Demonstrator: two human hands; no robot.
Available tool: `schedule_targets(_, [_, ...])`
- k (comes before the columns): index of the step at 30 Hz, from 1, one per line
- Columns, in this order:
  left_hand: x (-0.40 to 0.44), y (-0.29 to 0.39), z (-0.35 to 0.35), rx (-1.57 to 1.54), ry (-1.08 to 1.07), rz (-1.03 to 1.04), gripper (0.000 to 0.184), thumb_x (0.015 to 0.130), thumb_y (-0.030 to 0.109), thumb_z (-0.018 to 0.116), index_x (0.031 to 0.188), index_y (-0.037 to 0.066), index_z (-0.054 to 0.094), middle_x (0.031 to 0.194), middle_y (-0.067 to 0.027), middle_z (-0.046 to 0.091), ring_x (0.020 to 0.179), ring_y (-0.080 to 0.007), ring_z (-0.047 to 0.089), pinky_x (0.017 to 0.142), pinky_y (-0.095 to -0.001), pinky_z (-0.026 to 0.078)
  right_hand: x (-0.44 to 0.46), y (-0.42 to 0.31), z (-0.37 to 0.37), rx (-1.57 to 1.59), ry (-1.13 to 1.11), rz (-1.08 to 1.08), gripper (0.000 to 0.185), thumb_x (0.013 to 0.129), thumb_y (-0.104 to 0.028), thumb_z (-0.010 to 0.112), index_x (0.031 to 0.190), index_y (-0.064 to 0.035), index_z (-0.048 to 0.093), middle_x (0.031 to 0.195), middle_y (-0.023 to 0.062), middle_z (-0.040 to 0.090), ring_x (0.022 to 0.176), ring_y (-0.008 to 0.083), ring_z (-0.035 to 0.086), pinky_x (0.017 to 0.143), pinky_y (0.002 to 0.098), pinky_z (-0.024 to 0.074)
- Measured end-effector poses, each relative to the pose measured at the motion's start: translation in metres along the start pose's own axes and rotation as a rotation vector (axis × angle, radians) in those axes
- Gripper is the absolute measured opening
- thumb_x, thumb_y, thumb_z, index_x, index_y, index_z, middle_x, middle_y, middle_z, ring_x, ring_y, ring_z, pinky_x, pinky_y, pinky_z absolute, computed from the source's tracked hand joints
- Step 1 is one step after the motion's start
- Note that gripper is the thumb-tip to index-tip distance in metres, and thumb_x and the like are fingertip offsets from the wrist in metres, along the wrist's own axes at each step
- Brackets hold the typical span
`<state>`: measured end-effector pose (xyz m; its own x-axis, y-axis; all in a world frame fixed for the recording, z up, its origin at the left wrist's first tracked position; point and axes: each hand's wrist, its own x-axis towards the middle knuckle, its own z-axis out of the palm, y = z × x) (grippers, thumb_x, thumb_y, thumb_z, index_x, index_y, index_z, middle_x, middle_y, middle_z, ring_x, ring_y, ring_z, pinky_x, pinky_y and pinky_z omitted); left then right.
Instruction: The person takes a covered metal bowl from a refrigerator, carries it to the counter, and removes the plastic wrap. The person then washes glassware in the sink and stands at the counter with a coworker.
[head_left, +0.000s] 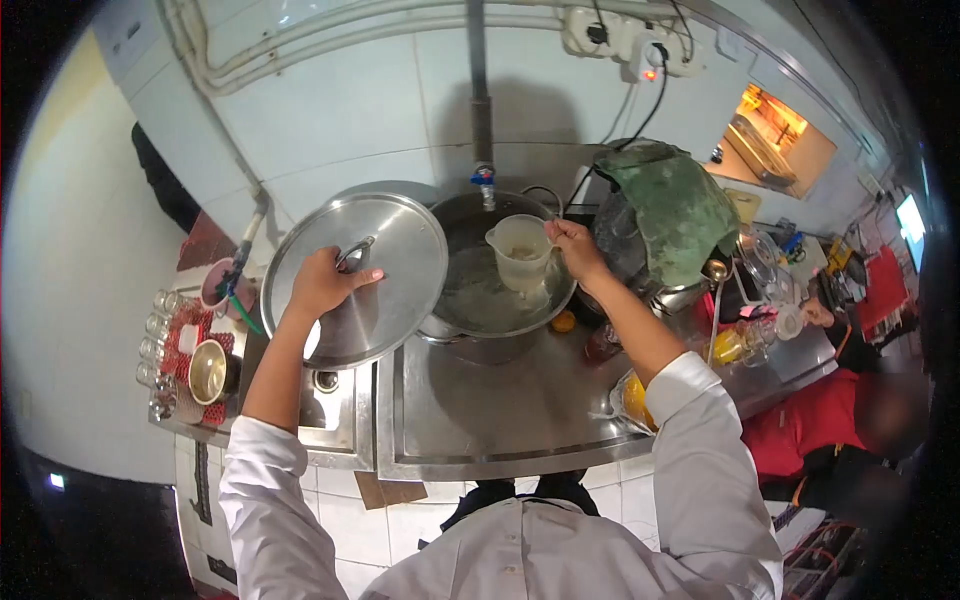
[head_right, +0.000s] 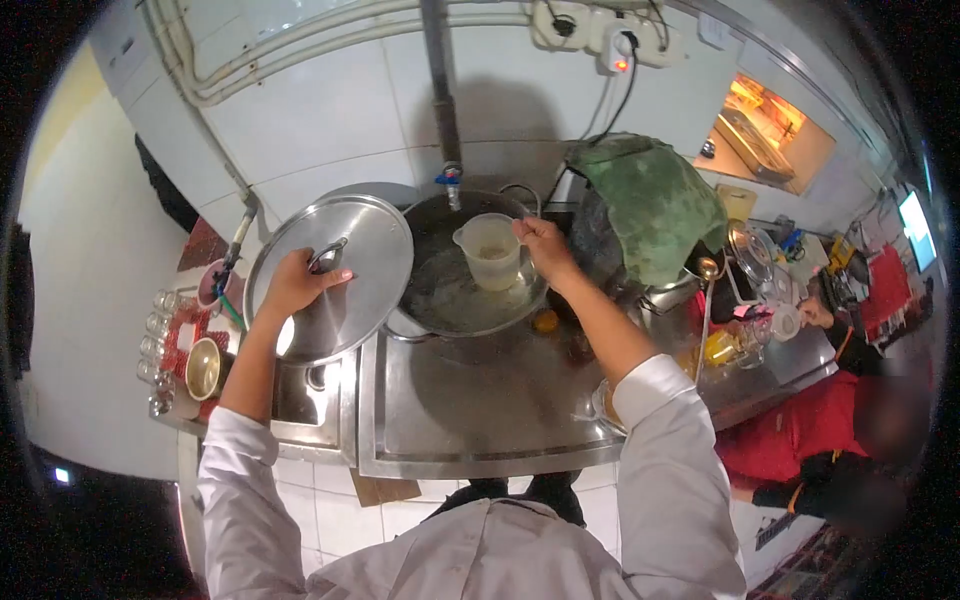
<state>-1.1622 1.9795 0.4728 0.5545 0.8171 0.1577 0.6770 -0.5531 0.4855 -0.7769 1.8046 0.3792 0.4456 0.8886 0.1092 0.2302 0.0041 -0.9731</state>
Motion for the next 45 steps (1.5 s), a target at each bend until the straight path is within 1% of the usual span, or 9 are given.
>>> schedule_targets(4, [0.033, -0.005, 0.032, -0.023, -0.013, 0.092, 0.072, 0.057, 0.062, 0.084, 0.069, -0.003, 0.059, 0.066, -0.0171, 0.061, 0.062, -0.0284, 0.062, 0.059, -0.0397, 0.047, -0.039, -0.038, -0.004, 0.182, 0.183, -0.002, 0.03, 0.096, -0.03, 0.057, 0.094, -0.0002, 0.064, 0.084, 0.0009, 0.061, 0.081, 0.0123, 0.051, 0.078, 0.0303, 0.0422])
schedule_targets(6, [0.038, 0.018, 0.048, 0.04, 0.0, 0.087, 0.07, 0.059, 0.061, 0.084, 0.071, -0.004, 0.059, 0.066, -0.0173, 0.062, 0.061, -0.0281, 0.061, 0.058, -0.0412, 0.046, -0.056, -0.047, -0.02, 0.113, 0.121, -0.137, 0.035, 0.098, -0.035, 0.055, 0.094, -0.0015, 0.067, 0.087, -0.0013, 0.061, 0.082, 0.0107, 0.051, 0.079, 0.0286, 0.0416])
schedule_targets(7, [0.038, 0.033, 0.05, -0.028, -0.015, 0.169, 0.069, 0.06, 0.059, 0.085, 0.071, -0.004, 0.059, 0.065, -0.0173, 0.062, 0.06, -0.0277, 0.06, 0.056, -0.0424, 0.045, -0.068, -0.058, -0.027, 0.082, 0.16, -0.094, 0.034, 0.098, -0.033, 0.055, 0.094, -0.001, 0.066, 0.085, -0.0015, 0.06, 0.081, 0.0102, 0.049, 0.078, 0.028, 0.0411])
schedule_targets(12, [0.071, 0.044, 0.111, -0.16, -0.1, 0.209, 0.068, 0.06, 0.059, 0.085, 0.066, -0.003, 0.056, 0.059, -0.013, 0.055, 0.054, -0.0241, 0.051, 0.053, -0.0411, 0.043, -0.106, -0.066, -0.063, 0.094, 0.307, 0.032, 0.029, 0.1, -0.026, 0.054, 0.088, -0.001, 0.065, 0.081, -0.0028, 0.056, 0.079, 0.0073, 0.045, 0.075, 0.0252, 0.0393])
schedule_targets(16, [0.075, 0.082, 0.136, -0.025, -0.104, 0.252, 0.07, 0.059, 0.062, 0.084, 0.064, -0.002, 0.054, 0.06, -0.0151, 0.057, 0.055, -0.029, 0.055, 0.054, -0.0421, 0.044, -0.152, -0.073, -0.103, 0.188, 0.353, -0.007, 0.029, 0.1, -0.026, 0.054, 0.087, -0.0012, 0.064, 0.081, -0.004, 0.056, 0.079, 0.0064, 0.046, 0.075, 0.0248, 0.0393])
schedule_targets(23, [0.078, 0.117, 0.175, -0.007, -0.064, 0.291, 0.07, 0.059, 0.062, 0.084, 0.066, -0.001, 0.055, 0.061, -0.0172, 0.058, 0.056, -0.0322, 0.058, 0.055, -0.0436, 0.045, -0.237, -0.045, -0.189, 0.092, 0.516, 0.006, 0.031, 0.099, -0.028, 0.056, 0.078, -0.0059, 0.057, 0.075, -0.0068, 0.048, 0.076, 0.0046, 0.043, 0.072, 0.0219, 0.0362])
schedule_targets(30, [0.078, 0.127, 0.197, 0.059, -0.098, 0.247, 0.071, 0.059, 0.061, 0.084, 0.068, -0.003, 0.056, 0.062, -0.0178, 0.059, 0.056, -0.0324, 0.056, 0.056, -0.044, 0.045, -0.318, -0.012, -0.257, 0.051, 0.737, 0.054, 0.03, 0.101, -0.024, 0.053, 0.079, -0.0043, 0.059, 0.076, -0.0073, 0.049, 0.075, 0.0049, 0.042, 0.071, 0.0224, 0.036])
schedule_targets(35, [0.084, 0.113, 0.218, 0.064, -0.085, 0.21, 0.071, 0.06, 0.061, 0.084, 0.069, -0.004, 0.055, 0.063, -0.0176, 0.059, 0.057, -0.0319, 0.056, 0.055, -0.0437, 0.044, -0.365, 0.027, -0.299, -0.003, 0.937, 0.117, 0.033, 0.099, -0.029, 0.056, 0.081, -0.0025, 0.061, 0.077, -0.006, 0.052, 0.074, 0.0057, 0.044, 0.069, 0.0226, 0.038])
schedule_targets(45, [0.069, 0.129, 0.209, 0.02, -0.071, 0.192, 0.066, 0.067, 0.055, 0.082, 0.071, -0.004, 0.053, 0.062, -0.0175, 0.056, 0.055, -0.0307, 0.052, 0.055, -0.0434, 0.042, -0.392, 0.1, -0.353, -0.139, 1.143, 0.179, 0.037, 0.1, -0.03, 0.054, 0.075, -0.0026, 0.056, 0.071, -0.0048, 0.048, 0.07, 0.0078, 0.041, 0.065, 0.0249, 0.0374])
